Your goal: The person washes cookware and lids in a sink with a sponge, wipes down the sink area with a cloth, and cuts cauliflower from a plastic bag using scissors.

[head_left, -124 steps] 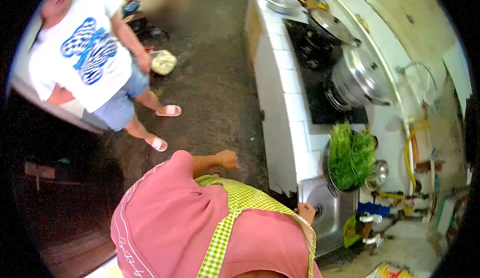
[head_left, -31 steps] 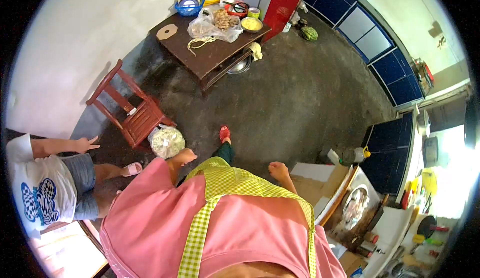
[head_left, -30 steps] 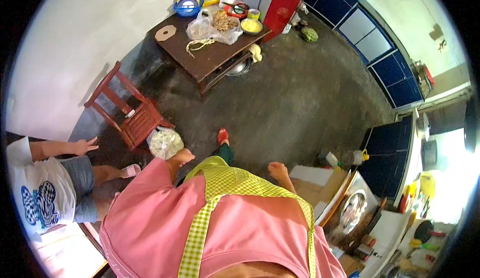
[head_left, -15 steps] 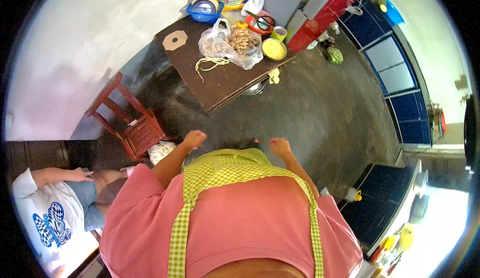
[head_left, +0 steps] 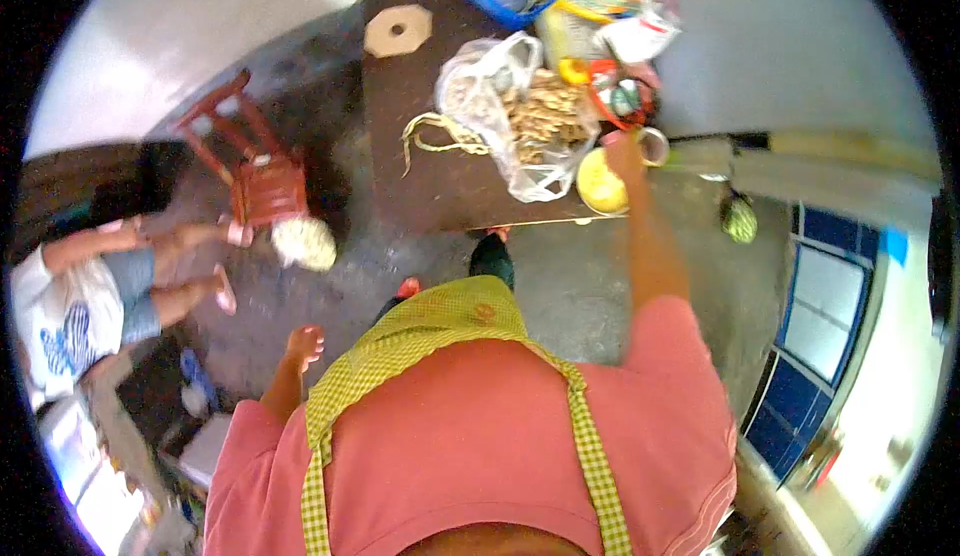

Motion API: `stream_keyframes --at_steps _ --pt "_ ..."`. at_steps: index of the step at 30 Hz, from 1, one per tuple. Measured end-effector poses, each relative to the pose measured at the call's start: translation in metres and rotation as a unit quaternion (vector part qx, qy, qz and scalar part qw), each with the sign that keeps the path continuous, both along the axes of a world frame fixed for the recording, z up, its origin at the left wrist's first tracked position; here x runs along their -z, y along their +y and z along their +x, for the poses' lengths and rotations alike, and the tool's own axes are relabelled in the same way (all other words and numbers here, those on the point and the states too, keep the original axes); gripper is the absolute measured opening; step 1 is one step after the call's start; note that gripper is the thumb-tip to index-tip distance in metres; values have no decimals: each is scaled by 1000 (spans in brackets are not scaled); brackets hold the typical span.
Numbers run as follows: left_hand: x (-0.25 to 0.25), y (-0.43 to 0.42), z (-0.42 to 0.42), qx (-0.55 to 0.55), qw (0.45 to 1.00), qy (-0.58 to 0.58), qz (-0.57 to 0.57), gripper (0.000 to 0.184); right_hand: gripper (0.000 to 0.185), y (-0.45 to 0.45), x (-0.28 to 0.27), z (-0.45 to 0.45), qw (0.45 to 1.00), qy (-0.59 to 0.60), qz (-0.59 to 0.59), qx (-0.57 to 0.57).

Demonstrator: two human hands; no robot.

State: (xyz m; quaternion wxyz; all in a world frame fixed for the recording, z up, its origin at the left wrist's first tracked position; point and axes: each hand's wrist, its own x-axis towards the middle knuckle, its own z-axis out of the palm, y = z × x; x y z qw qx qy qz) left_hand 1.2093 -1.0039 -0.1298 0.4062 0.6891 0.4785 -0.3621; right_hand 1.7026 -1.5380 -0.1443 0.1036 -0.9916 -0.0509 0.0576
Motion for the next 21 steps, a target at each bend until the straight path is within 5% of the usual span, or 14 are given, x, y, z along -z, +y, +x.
stream_keyframes --at_steps 2,3,5,7,9,16,21 --pt "-52 -46 9 -187 979 -10 -77 16 19 -7 -6 54 998 30 -24 48" --pt "-57 -55 4 -210 976 4 -63 16 26 -24 12 88 994 90 -65 9" --pt "-49 -73 -12 -249 963 64 -79 17 39 -33 26 117 999 6 15 41" --pt "-58 -95 -11 -329 937 93 -75 15 44 -51 51 144 995 0 -68 -72" --pt "-100 -128 42 -235 959 157 -21 13 42 -44 44 155 996 44 -63 -52" --pt "-87 -145 40 -306 946 93 -56 12 51 -29 45 168 983 101 -144 58" --pt "-79 -156 40 -308 945 108 -36 21 58 -25 27 168 984 98 -147 22"
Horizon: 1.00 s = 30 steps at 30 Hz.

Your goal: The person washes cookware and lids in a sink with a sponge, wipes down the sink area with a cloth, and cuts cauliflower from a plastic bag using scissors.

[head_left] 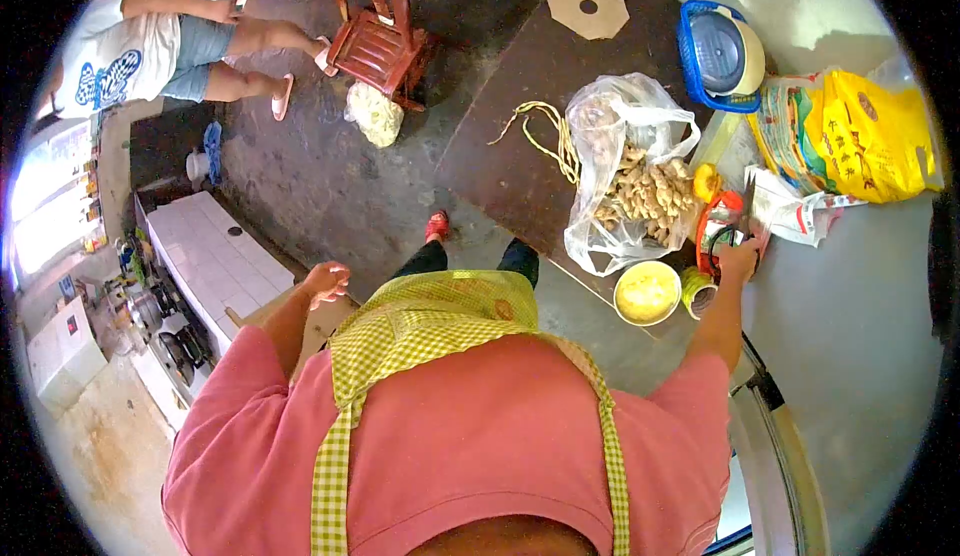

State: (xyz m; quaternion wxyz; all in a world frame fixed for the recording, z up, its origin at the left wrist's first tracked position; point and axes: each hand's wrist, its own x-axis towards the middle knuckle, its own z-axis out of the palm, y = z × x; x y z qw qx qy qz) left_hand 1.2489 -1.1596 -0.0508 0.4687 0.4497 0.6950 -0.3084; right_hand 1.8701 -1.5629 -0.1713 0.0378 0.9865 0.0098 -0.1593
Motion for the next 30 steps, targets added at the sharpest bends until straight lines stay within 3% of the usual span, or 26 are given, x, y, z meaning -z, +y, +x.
stream_keyframes --at_steps 4,6,8,10,13,16,18,20,23,25,26,28,29,30 --pt "-1 -7 -1 -22 999 -32 -9 24 59 5 -24 -2 989 -70 106 -74" --pt "0 -11 -4 -34 998 -44 -10 24 60 41 -78 -18 999 38 -1 37" --pt "-2 -18 -4 -54 998 -33 15 20 58 24 -67 -22 991 12 127 29" --pt "0 -23 -9 -64 997 -48 17 18 53 5 -55 -16 993 -39 88 -67" --pt "10 -25 -32 -94 992 -88 7 14 51 24 -94 -54 971 -70 208 -96" --pt "23 -25 -56 -122 985 -123 -8 13 52 54 -129 -92 995 -8 84 43" --pt "32 -24 -74 -124 983 -137 -16 13 37 58 -120 -117 992 -44 112 -30" --pt "40 -24 -94 -157 976 -148 3 15 41 83 -123 -152 977 -110 127 -129" --pt "72 -28 -153 -217 951 -221 -1 18 44 116 -86 -184 974 6 112 -198" --pt "122 -28 -208 -346 882 -305 -94 22 45 156 -70 -226 965 49 110 -233" --pt "135 -32 -231 -330 894 -299 -49 23 44 181 -59 -247 958 64 100 -261" --pt "118 -39 -247 -274 914 -292 71 24 42 241 -56 -312 941 186 259 -118" --pt "99 -40 -254 -222 919 -290 147 24 40 273 -63 -344 923 234 280 -124" --pt "67 -32 -256 -240 944 -172 150 25 38 295 -58 -370 896 274 323 -135"
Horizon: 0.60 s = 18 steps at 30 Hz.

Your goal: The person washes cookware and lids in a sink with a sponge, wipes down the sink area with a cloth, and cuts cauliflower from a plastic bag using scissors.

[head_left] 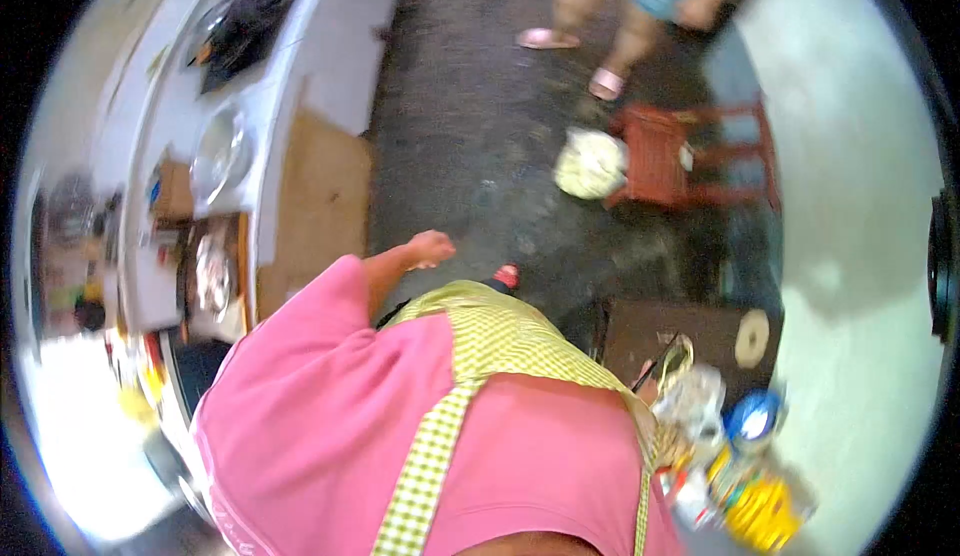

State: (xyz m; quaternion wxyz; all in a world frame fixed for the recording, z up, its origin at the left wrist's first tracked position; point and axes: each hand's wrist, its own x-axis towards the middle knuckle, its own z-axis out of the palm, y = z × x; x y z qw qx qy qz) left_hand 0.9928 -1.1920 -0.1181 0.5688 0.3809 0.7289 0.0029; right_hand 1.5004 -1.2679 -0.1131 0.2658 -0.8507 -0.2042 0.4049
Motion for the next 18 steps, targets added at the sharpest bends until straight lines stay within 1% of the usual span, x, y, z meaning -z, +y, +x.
stream_keyframes --at_steps 1,2,4,5,6,7,8,10,12,13,14,15,16,18 --pt "-1 -3 -23 -44 999 9 1 25 36 23 6 -26 998 50 43 -14" --pt "-1 -3 -38 -56 998 29 1 25 36 46 11 -52 991 104 84 -26" --pt "8 2 -60 -57 998 34 0 26 31 87 0 -96 967 244 72 2" --pt "10 -8 -60 -60 997 44 -3 26 30 93 43 -80 967 241 76 -37" --pt "16 -9 -70 -55 997 48 -6 26 29 101 85 -71 967 231 82 -68" --pt "23 -9 -75 -37 999 34 -8 26 29 115 82 -79 974 164 77 -140" --pt "30 -12 -74 -78 996 19 -25 26 29 132 75 -92 971 97 67 -209" --pt "41 -17 -78 -165 984 -7 -66 25 27 166 19 -124 947 -34 53 -315" --pt "48 -14 -73 -167 981 -1 -96 25 25 192 39 -123 924 -111 7 -365" --pt "52 -12 -74 -159 982 -6 -98 25 25 207 31 -129 921 -125 -2 -369" --pt "56 -8 -74 -173 978 -32 -112 26 26 224 23 -135 916 -138 -11 -376" --pt "62 -3 -69 -190 972 -56 -128 27 26 238 25 -134 907 -125 -6 -402" --pt "51 8 -57 -186 972 -56 -134 27 27 251 42 -133 900 -129 1 -417" --pt "12 40 -35 -217 969 -22 -113 28 29 283 54 -141 880 -146 -50 -449"
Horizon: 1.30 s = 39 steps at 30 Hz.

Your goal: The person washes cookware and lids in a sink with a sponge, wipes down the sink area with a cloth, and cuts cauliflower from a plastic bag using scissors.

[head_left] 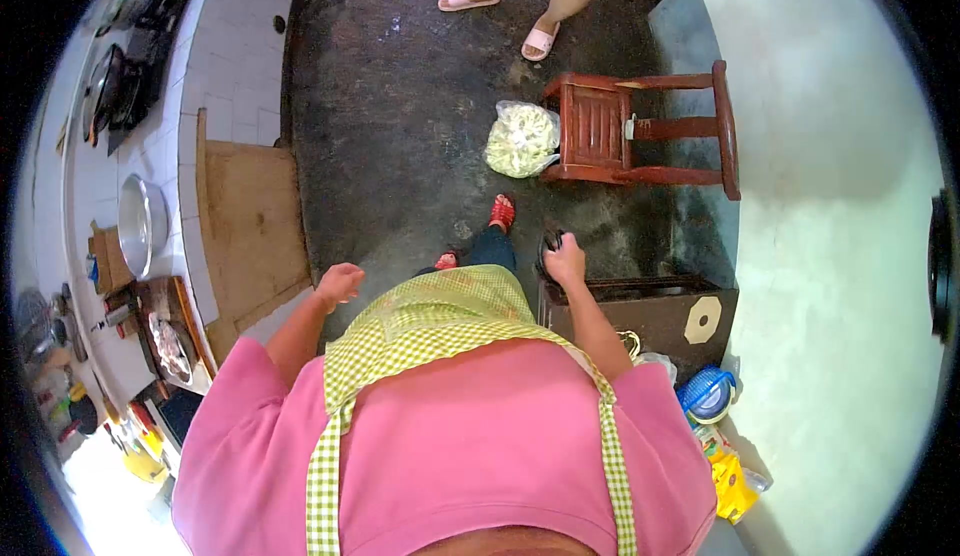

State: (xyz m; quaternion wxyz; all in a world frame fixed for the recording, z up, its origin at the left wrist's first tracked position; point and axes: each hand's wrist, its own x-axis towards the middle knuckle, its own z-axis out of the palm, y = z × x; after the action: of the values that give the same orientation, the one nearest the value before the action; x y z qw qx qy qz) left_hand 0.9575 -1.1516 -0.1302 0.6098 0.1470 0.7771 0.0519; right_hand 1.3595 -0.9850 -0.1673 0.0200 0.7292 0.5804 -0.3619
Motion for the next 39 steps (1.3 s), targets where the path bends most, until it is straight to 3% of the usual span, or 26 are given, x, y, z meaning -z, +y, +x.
stream_keyframes --at_steps 3,6,12,14,16,17,18,19,20,22,25,27,30,35,38,39 --pt "0 27 15 -22 999 -25 33 28 31 50 6 -14 997 -8 -42 -60" --pt "-14 47 38 -101 992 -22 74 28 34 87 58 -16 989 5 -74 -129" --pt "-5 12 50 -194 976 -99 11 26 38 158 154 -35 977 2 -91 -192" --pt "7 -3 51 -220 970 -88 -55 24 41 179 184 -45 983 49 -72 -160" --pt "12 -20 54 -246 961 -36 -121 26 42 196 239 -49 986 -15 -68 -148" --pt "19 -30 52 -249 959 -35 -132 26 43 207 223 -62 995 -10 -47 -92" --pt "23 -46 49 -259 953 -28 -154 28 43 203 272 -51 997 19 31 -67" --pt "24 -56 48 -268 947 -23 -173 30 42 217 263 -60 997 -39 51 -45" --pt "25 -63 48 -272 945 -20 -179 30 41 224 268 -61 990 2 135 -32" --pt "25 -70 49 -330 925 -38 -186 32 38 243 281 -60 989 -52 118 -67" --pt "30 -69 57 -326 923 -27 -204 32 37 259 292 -54 985 -77 78 -135" --pt "34 -70 62 -329 917 -20 -223 31 39 264 301 -53 976 -117 -29 -181" --pt "34 -65 65 -340 920 -33 -192 30 41 262 309 -52 968 -142 -127 -165" --pt "29 -52 65 -338 921 -34 -189 30 45 254 300 -53 972 -128 -96 -175" --pt "26 -45 66 -341 924 -33 -170 30 47 268 267 -70 973 -107 -88 -183" --pt "26 -42 66 -346 924 -34 -160 30 46 269 284 -66 978 -86 -60 -180"
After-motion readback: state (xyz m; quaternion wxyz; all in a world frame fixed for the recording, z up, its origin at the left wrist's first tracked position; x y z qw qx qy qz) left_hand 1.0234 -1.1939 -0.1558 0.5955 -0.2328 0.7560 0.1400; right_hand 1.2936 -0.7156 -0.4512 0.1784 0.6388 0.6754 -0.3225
